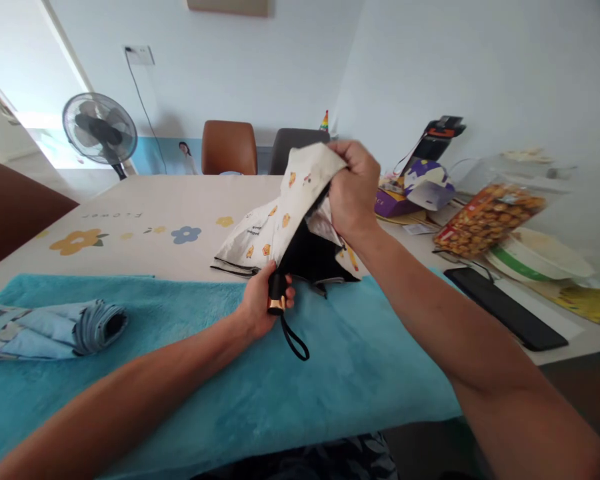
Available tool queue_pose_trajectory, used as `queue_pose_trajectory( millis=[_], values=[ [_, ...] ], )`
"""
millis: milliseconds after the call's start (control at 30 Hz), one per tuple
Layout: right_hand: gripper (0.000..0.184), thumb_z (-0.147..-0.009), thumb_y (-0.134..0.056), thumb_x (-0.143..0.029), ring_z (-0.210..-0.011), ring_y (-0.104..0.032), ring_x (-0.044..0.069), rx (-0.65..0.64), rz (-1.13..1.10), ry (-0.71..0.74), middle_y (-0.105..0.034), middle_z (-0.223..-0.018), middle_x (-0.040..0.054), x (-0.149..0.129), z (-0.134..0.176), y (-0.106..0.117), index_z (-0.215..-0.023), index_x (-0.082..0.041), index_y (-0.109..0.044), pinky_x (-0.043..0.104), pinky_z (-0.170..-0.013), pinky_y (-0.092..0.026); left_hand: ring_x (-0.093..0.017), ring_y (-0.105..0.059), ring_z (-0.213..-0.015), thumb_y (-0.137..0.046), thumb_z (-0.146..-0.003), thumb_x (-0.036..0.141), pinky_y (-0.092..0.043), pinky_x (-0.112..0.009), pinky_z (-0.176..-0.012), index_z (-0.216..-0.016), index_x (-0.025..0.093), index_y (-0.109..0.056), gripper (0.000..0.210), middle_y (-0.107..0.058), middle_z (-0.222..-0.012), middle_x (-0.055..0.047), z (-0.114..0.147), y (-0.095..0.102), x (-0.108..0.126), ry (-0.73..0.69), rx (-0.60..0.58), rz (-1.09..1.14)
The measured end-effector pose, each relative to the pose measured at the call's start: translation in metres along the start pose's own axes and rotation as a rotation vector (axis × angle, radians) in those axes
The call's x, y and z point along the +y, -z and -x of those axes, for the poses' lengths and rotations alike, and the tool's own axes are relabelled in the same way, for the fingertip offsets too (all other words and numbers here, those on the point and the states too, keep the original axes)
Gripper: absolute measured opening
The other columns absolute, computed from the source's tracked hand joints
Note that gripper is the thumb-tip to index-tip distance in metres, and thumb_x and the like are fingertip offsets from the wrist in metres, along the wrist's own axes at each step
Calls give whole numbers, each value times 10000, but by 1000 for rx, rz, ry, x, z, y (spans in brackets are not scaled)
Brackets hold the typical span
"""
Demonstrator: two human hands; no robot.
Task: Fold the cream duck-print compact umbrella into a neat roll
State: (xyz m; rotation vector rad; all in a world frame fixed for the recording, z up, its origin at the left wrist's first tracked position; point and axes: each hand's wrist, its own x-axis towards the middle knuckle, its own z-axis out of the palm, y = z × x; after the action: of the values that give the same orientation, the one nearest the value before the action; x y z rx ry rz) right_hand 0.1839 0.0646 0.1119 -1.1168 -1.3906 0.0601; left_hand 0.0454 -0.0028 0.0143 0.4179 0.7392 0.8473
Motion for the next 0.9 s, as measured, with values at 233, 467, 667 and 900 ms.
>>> queue_pose_trajectory(
  millis=[233, 467, 667, 900],
  values=[
    [201, -781, -569, -190, -934, -616, 211, -561, -103, -15, -632, -939, 58, -12, 17, -42, -978, -193, -527, 378, -811, -518, -83, -423, -409, -282, -948, 312, -322, -194, -319, -784, 137, -479, 311, -486, -632, -13, -2, 5, -5, 128, -117, 42],
    [216, -836, -525, -239, -936, -626, 183, -434, -129, -58, -637, -968, 62, 30, 38, -9, -1044, -178, -524, 377, -846, -506, -89, -423, -402, -255, -940, 299, -313, -201, -317, -790, 134, -467, 307, -476, -618, -8, -6, 6, -5, 164, -84, 37],
    [212, -851, -485, -257, -1046, -594, 234, -343, 180, 66, -638, -1066, 67, 54, 75, 54, -1040, -222, -576, 454, -923, -464, -95, -445, -413, -270, -938, 299, -329, -206, -328, -806, 134, -471, 292, -485, -628, -10, -6, 6, -6, 157, -92, 26],
    [495, -747, -657, -371, -1034, -572, 303, -475, 358, 434, -608, -1079, 135, 54, 118, 64, -1181, -188, -505, 502, -884, -466, -99, -451, -415, -269, -938, 300, -344, -209, -334, -834, 123, -490, 301, -489, -620, -17, -6, 5, -6, 157, -64, 11]
  ],
)
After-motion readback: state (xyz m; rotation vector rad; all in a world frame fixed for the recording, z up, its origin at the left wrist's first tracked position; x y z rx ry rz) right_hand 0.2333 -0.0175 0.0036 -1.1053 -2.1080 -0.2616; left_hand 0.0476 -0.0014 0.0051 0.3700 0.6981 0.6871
